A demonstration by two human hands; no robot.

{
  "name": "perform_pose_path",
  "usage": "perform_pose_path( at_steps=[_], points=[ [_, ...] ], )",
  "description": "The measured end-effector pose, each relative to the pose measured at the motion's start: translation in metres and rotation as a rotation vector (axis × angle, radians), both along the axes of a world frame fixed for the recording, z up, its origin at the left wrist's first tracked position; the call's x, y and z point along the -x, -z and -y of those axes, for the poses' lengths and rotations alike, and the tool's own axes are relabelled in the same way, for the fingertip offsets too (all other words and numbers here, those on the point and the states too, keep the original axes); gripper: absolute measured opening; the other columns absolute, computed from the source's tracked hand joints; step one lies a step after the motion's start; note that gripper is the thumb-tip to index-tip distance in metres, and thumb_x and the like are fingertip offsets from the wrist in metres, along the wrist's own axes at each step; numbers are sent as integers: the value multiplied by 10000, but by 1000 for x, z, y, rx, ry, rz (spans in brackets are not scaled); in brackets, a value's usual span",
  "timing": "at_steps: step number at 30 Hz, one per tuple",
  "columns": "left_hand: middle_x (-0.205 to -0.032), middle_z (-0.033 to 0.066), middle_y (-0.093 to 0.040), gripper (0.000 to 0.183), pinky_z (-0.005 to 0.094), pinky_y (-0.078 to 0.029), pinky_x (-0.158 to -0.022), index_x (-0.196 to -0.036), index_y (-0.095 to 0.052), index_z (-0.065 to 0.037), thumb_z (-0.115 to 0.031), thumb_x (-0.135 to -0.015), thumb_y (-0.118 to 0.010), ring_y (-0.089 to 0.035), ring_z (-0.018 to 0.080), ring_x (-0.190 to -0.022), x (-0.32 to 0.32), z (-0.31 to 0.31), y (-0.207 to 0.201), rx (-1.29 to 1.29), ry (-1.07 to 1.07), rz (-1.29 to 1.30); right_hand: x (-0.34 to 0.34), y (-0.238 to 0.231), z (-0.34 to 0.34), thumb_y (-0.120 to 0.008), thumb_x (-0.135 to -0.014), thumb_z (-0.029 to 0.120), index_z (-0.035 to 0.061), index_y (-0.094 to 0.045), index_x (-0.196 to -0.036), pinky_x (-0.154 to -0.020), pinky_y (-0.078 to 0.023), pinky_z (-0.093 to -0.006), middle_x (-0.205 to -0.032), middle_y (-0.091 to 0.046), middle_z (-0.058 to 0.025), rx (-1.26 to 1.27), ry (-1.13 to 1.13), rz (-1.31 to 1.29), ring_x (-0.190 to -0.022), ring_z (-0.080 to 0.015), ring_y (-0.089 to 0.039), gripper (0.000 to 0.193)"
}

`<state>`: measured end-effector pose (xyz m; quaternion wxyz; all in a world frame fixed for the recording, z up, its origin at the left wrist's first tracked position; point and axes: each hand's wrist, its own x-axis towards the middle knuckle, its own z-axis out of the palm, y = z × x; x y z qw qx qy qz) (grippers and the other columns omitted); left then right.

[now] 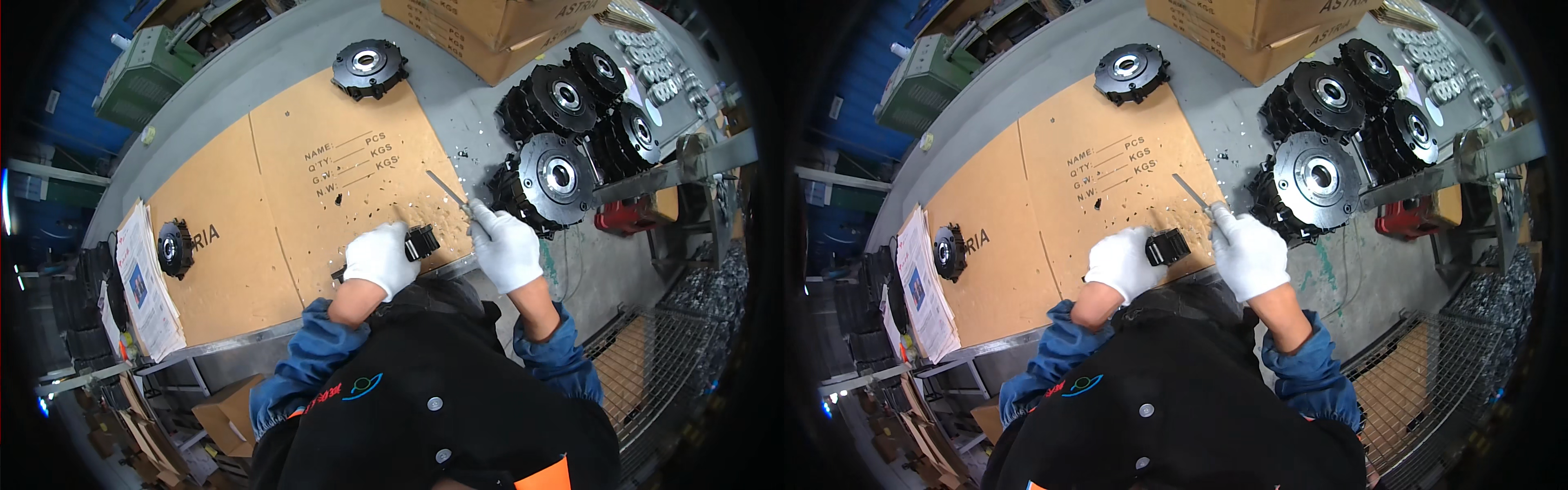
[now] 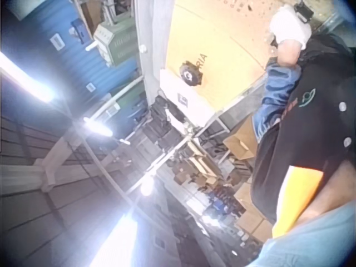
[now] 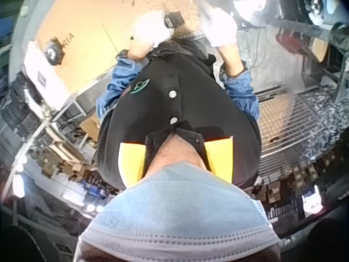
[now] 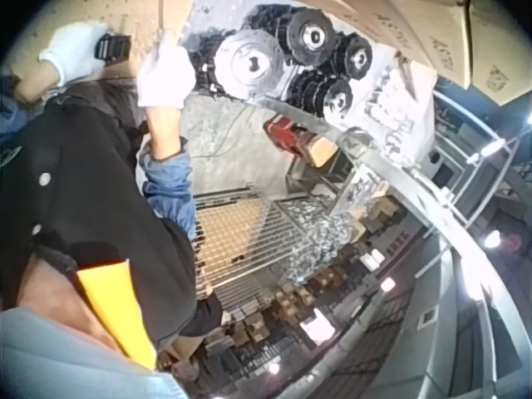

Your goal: The person assembles circular metal housings and metal rings, using a metal pry tool to adjust the components.

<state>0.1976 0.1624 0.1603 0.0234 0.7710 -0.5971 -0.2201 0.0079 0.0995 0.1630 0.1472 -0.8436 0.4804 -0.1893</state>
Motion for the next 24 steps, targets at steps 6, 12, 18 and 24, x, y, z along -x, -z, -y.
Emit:
perform_pose_path(
  at_steps=[6, 12, 18, 24],
  points=[
    [-804, 179, -688, 506, 332, -538, -708, -993, -685, -51, -311, -565, -760, -687, 281, -742, -36, 3, -13, 70, -175, -372, 24, -17, -16, -613, -812, 174, 156, -638, -1118, -586, -494, -411, -768, -605, -88, -61, 42, 86, -674, -291, -622, 307],
    [-760, 81, -697, 488, 254, -533, -640, -985, -669, 36, -54, -517, -778, -633, 106, -650, -45, 0, 2, 241, -479, -770, 8, -51, -30, -610, -739, 113, 106, -614, -1154, -496, -478, -344, -753, -551, -34, 63, -259, 34, -607, -215, -598, 415],
    [-779, 102, -705, 467, 268, -538, -666, -981, -673, 19, -109, -545, -783, -658, 123, -679, -35, -10, 12, 299, -492, -692, -11, -57, -31, -564, -736, 104, 4, -582, -1153, -432, -462, -346, -752, -547, -78, 87, -432, -148, -535, -212, -591, 429],
    [-816, 152, -699, 556, 310, -538, -723, -1029, -672, -30, -246, -523, -752, -696, 241, -767, -21, -14, 10, 176, -342, -401, -49, -31, -20, -516, -800, 94, -21, -555, -1125, -442, -477, -359, -757, -579, -111, 111, -382, -191, -574, -242, -628, 348]
  ],
)
